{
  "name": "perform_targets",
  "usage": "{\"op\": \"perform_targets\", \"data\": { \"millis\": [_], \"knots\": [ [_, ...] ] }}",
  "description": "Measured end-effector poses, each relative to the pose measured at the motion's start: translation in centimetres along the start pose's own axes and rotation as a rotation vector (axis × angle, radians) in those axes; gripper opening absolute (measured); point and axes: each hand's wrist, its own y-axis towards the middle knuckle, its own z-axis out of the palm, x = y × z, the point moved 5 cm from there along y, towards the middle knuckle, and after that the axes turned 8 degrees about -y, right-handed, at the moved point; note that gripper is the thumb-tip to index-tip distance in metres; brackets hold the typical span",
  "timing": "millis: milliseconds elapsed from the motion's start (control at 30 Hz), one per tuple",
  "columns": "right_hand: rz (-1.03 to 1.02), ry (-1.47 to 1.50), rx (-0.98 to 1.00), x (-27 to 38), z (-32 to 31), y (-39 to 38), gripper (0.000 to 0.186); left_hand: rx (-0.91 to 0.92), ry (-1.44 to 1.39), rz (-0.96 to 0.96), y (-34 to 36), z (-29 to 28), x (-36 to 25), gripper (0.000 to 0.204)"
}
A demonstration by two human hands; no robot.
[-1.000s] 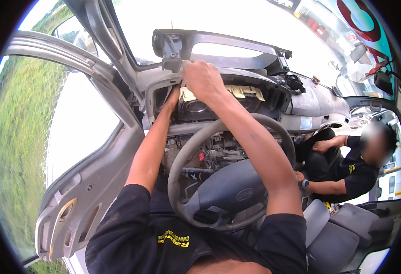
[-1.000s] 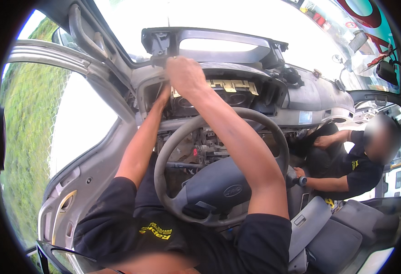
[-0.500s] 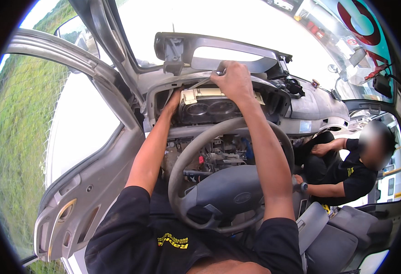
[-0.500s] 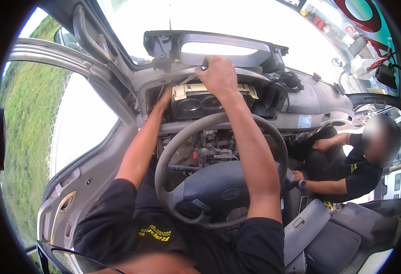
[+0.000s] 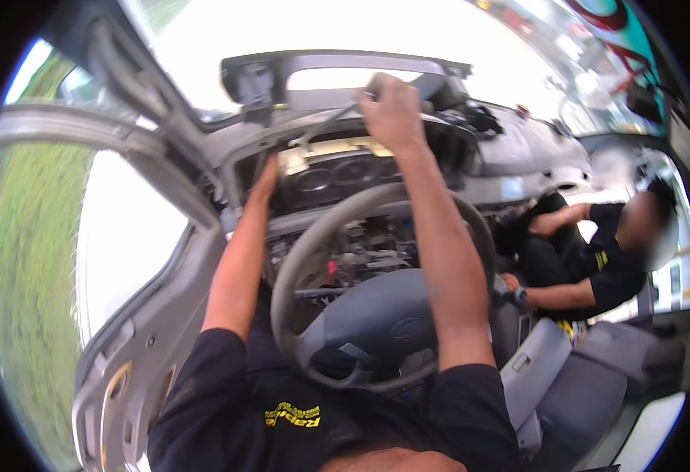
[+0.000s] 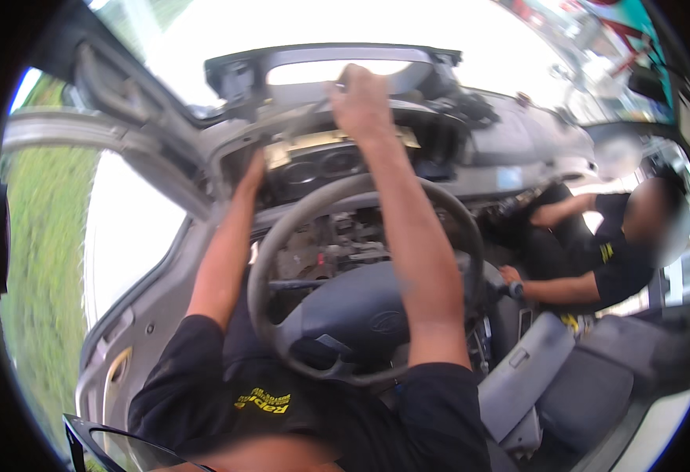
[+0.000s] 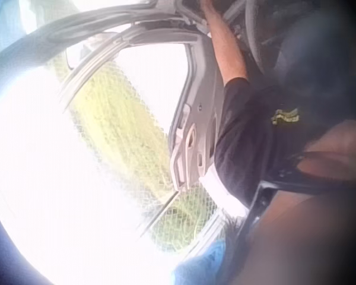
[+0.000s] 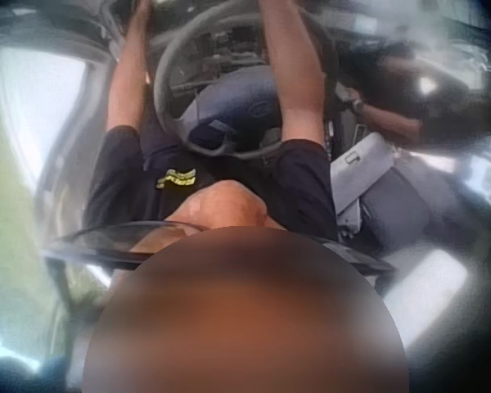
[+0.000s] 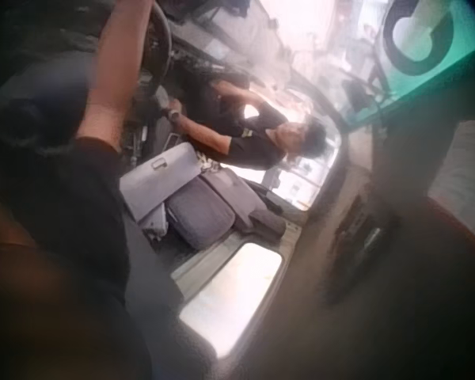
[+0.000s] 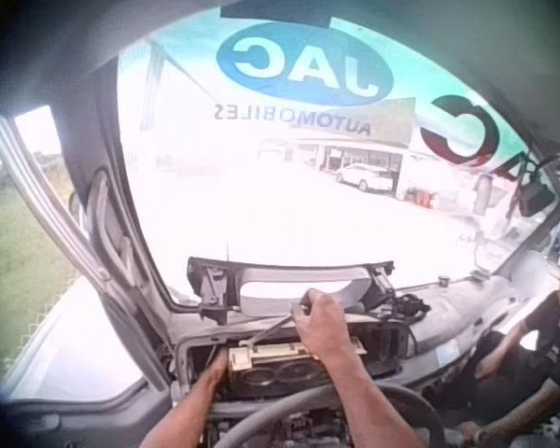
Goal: The person installs a dashboard instrument cluster into a vehicle. They align the cluster, use a wrench to tighten screws, and secure the panel while another person observes.
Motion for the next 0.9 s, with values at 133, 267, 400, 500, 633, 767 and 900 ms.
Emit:
{"op": "perform_targets", "data": {
  "millis": [133, 267, 400, 500, 633, 767, 900],
  "knots": [
    [0.005, 0.107, 0.112, 0.9, 1.7, -0.2, 0.036, 0.099, -0.107, -0.138, 3.5, -1.7, 2.7, 0.059],
    [0.077, 0.214, 0.233, 0.8, 0.2, -0.2, 0.034, 0.133, -0.157, -0.276, 5.2, -2.0, 3.3, 0.058],
    [0.095, 0.287, 0.256, 0.8, -0.3, -0.5, 0.032, 0.166, -0.102, -0.283, 5.0, -2.5, 3.5, 0.056],
    [-0.120, 0.059, 0.319, 0.3, 1.8, -1.3, 0.032, 0.171, -0.076, -0.258, 4.4, -1.8, 3.2, 0.055],
    [-0.015, -0.097, 0.336, -0.5, 3.4, -1.5, 0.032, 0.121, -0.081, -0.200, 2.5, -1.5, 2.8, 0.055],
    [0.136, -0.174, 0.449, -2.0, 4.8, -0.6, 0.032, 0.093, -0.067, -0.156, 1.6, -1.6, 2.1, 0.055],
    [0.347, -0.080, 0.415, -3.2, 5.0, -0.3, 0.035, 0.092, -0.058, -0.130, 1.5, -0.7, 1.5, 0.055]
  ]
}}
